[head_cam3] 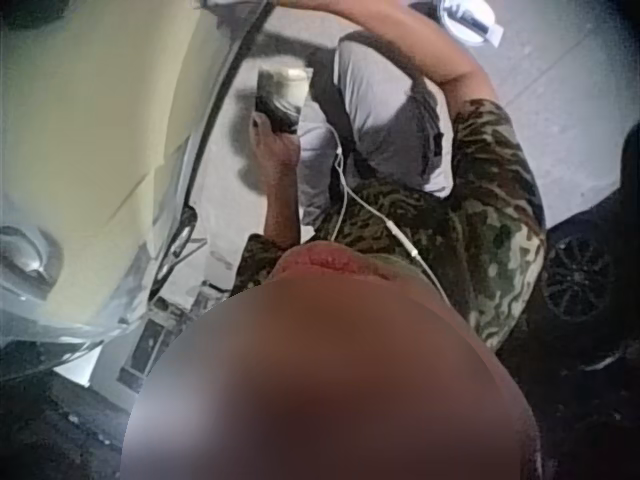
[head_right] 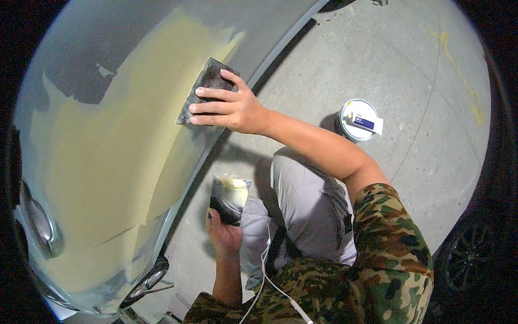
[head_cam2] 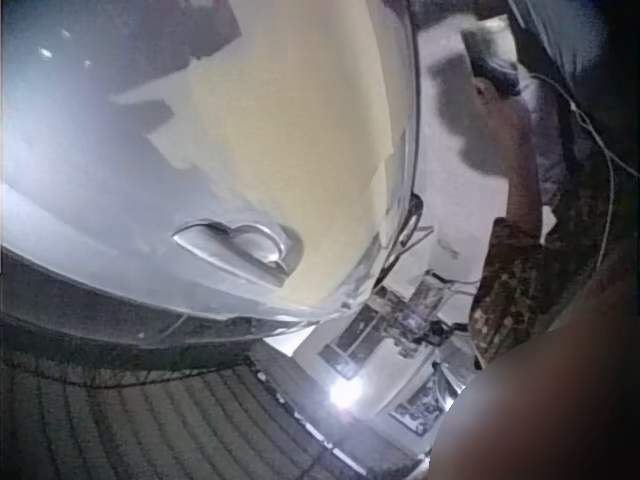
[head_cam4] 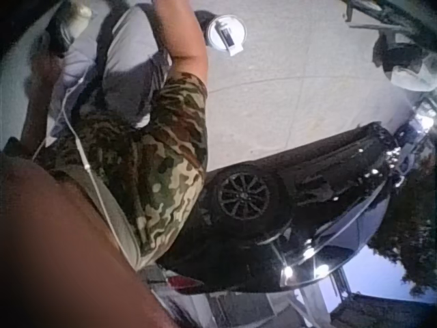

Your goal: The person applies body filler to a car door using a putty knife and smooths it with a sanding block. They repeatedly transfer filler between tools and spread it along the door panel, focusing on a localized area.

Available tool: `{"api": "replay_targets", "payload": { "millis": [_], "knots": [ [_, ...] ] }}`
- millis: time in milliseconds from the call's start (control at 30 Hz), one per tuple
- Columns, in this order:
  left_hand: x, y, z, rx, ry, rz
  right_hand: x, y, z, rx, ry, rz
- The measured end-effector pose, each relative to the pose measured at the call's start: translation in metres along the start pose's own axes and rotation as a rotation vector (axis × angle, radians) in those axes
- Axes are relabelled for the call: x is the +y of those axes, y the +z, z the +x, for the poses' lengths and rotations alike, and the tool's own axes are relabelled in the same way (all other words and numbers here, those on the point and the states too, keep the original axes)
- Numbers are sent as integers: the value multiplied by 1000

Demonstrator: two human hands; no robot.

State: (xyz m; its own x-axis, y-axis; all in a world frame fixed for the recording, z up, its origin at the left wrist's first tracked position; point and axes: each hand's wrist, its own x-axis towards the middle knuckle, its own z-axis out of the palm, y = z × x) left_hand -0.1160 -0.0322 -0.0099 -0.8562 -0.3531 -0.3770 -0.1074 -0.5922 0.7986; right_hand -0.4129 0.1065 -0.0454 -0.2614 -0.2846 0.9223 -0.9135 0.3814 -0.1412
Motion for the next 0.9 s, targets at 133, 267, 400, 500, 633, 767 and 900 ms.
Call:
{"api": "replay_targets", "payload": {
  "millis": [133,267,400,500,633,767,900],
  "knots": [
    [-4,0,-4,73,-32,35,7,-11,-11,-78,-27,9],
    [1,7,-9,32,-63,5,18,-35,-14,-123,-36,-34],
    [9,20,-11,30,-24,65,39,-51,33,135,-27,-117],
    [7,13,-8,-33,-31,83,54,-62,91,237,-41,-223],
    [12,30,-8,-58,-2,33,64,-34,95,237,3,-171],
    [13,24,-5,66,-12,122,60,-22,52,91,23,-115],
    [10,25,-5,-13,-17,95,53,-35,28,55,-15,-114]
  ]
}}
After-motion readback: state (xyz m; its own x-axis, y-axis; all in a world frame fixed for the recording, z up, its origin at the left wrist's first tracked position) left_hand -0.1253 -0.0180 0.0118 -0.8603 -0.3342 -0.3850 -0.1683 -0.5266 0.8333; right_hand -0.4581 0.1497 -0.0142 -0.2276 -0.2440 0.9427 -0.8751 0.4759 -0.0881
